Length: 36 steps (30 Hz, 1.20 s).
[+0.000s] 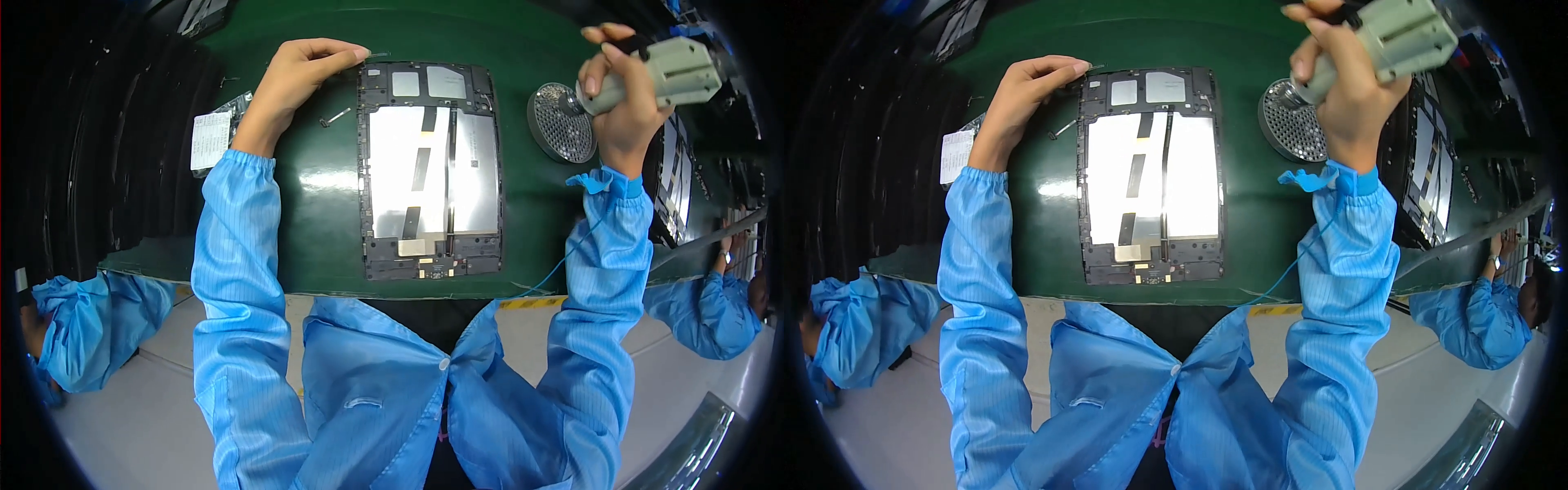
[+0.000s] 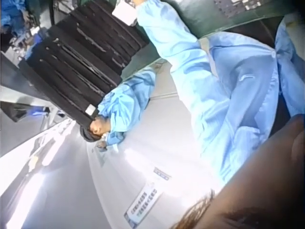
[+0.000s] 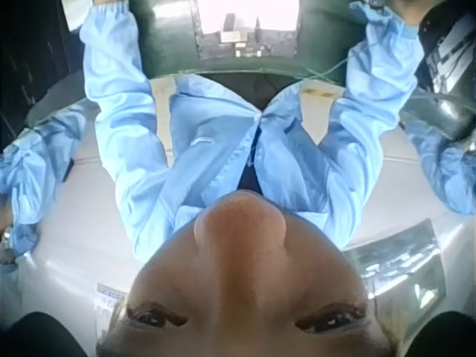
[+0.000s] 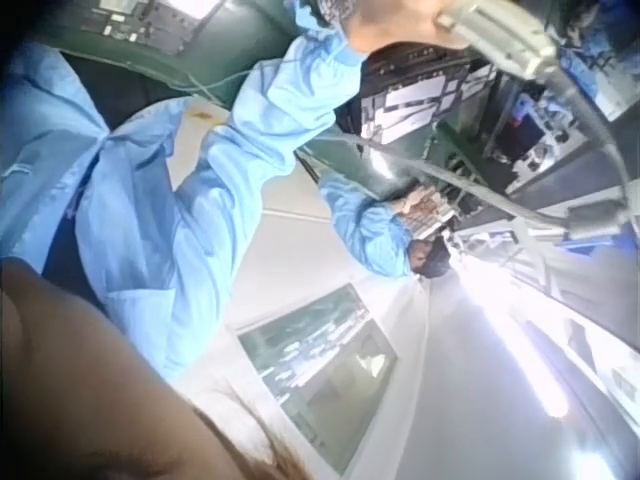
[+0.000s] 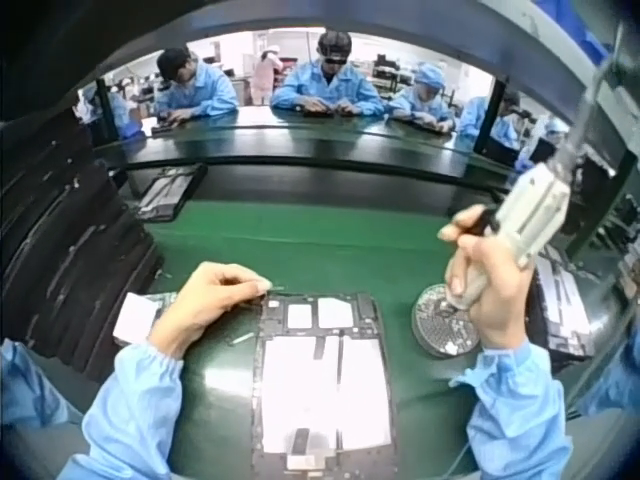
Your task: The person assembles internal components of tablet devices by securing internal ribbon cables and other parts into a tablet chassis with screws, using an electric screwdriver.
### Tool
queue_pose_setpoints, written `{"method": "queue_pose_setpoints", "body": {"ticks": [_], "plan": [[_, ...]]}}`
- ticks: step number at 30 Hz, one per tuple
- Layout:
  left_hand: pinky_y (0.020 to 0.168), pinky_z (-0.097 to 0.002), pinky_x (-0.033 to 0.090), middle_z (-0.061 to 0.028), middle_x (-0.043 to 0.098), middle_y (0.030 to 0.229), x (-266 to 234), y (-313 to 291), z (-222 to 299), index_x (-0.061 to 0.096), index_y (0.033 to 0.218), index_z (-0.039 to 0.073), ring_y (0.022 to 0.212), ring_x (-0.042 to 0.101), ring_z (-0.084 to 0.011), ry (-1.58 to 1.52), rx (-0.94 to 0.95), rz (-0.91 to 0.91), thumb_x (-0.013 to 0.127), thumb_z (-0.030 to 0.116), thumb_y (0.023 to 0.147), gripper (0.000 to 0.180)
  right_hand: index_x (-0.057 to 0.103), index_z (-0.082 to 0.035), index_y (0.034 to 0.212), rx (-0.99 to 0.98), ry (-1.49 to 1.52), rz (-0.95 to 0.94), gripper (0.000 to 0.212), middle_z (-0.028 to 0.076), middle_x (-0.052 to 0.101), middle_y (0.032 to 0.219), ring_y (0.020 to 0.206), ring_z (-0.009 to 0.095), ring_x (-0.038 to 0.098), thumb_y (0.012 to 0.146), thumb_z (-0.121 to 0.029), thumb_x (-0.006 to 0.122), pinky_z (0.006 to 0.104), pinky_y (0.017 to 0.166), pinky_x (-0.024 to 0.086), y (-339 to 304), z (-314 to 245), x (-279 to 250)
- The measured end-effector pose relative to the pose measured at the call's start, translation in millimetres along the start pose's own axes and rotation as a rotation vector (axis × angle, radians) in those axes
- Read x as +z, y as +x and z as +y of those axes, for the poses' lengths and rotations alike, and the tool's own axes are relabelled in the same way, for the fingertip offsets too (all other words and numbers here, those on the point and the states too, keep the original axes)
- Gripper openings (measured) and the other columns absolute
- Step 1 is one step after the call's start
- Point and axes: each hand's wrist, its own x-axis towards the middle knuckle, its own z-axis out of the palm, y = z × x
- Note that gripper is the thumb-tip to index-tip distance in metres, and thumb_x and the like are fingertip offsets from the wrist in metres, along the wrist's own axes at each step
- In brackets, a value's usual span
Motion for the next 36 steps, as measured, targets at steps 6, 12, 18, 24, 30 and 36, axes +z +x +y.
{"method": "queue_pose_setpoints", "body": {"ticks": [6, 12, 18, 24, 30, 36], "plan": [[0.063, -0.0198, 0.042, -0.0023, 0.072, 0.085, -1.1, 4.7, -8.7, 0.078, 0.102, 0.003, 0.072, 0.058, -0.0063, -0.002, 0.048, -0.01, 0.073, 0.022, 0.089, 0.023, 0.064, 0.008, 0.1, 0.176, 0.025, 0.035, 0.023, 0.021, 0.069, 0.084, 0.045, 0.015, 0.053, 0.082, -0.005, 0.058, 0.0281, 0.044, 0.046, 19.1, -37.5, 111.3], [0.068, -0.0213, 0.049, -0.0055, 0.072, 0.083, -5.5, 5.9, -15.5, 0.078, 0.098, 0.001, 0.074, 0.064, -0.0107, 0.015, 0.113, -0.039, 0.076, 0.02, 0.086, 0.023, 0.063, 0.009, 0.099, 0.202, 0.181, -0.096, 0.021, 0.02, 0.069, 0.085, 0.045, 0.016, 0.055, 0.083, -0.003, 0.058, 0.0271, 0.044, 0.046, 17.2, -24.7, 157.3], [0.071, -0.0224, 0.048, -0.005, 0.072, 0.088, -3.7, 9.1, -25.0, 0.076, 0.106, 0.002, 0.078, 0.063, -0.01, 0.016, 0.193, -0.079, 0.074, 0.021, 0.09, 0.025, 0.061, 0.008, 0.103, 0.218, 0.236, -0.119, 0.022, 0.019, 0.069, 0.086, 0.047, 0.015, 0.056, 0.084, -0.004, 0.059, 0.0278, 0.044, 0.047, 13.9, 11.6, 184.5], [0.067, -0.0225, 0.047, -0.0036, 0.071, 0.087, -12.9, 8.5, -26.4, 0.075, 0.107, 0.002, 0.075, 0.06, -0.0091, 0.031, 0.199, -0.137, 0.072, 0.021, 0.092, 0.025, 0.061, 0.007, 0.104, 0.208, 0.243, -0.091, 0.022, 0.017, 0.07, 0.087, 0.049, 0.015, 0.056, 0.087, -0.007, 0.058, 0.0273, 0.046, 0.047, 10.4, 32.6, 196.1], [0.056, -0.0232, 0.049, -0.0031, 0.068, 0.081, -12.1, 4.9, -8.9, 0.073, 0.105, -0.002, 0.067, 0.06, -0.0089, -0.167, 0.04, -0.188, 0.07, 0.015, 0.092, 0.022, 0.059, 0.006, 0.107, 0.225, 0.235, -0.107, 0.025, 0.015, 0.07, 0.088, 0.049, 0.013, 0.055, 0.087, -0.01, 0.057, 0.0269, 0.047, 0.047, 7.0, 42.8, 197.2], [0.056, -0.0231, 0.047, -0.0017, 0.067, 0.077, -14.4, 7.8, -12.0, 0.076, 0.096, -0.001, 0.065, 0.058, -0.0086, -0.16, 0.026, -0.202, 0.072, 0.015, 0.091, 0.018, 0.059, 0.004, 0.105, 0.246, 0.238, -0.106, 0.022, 0.014, 0.068, 0.089, 0.049, 0.012, 0.053, 0.089, -0.011, 0.055, 0.0259, 0.046, 0.045, 5.2, 43.1, 201.4]]}}
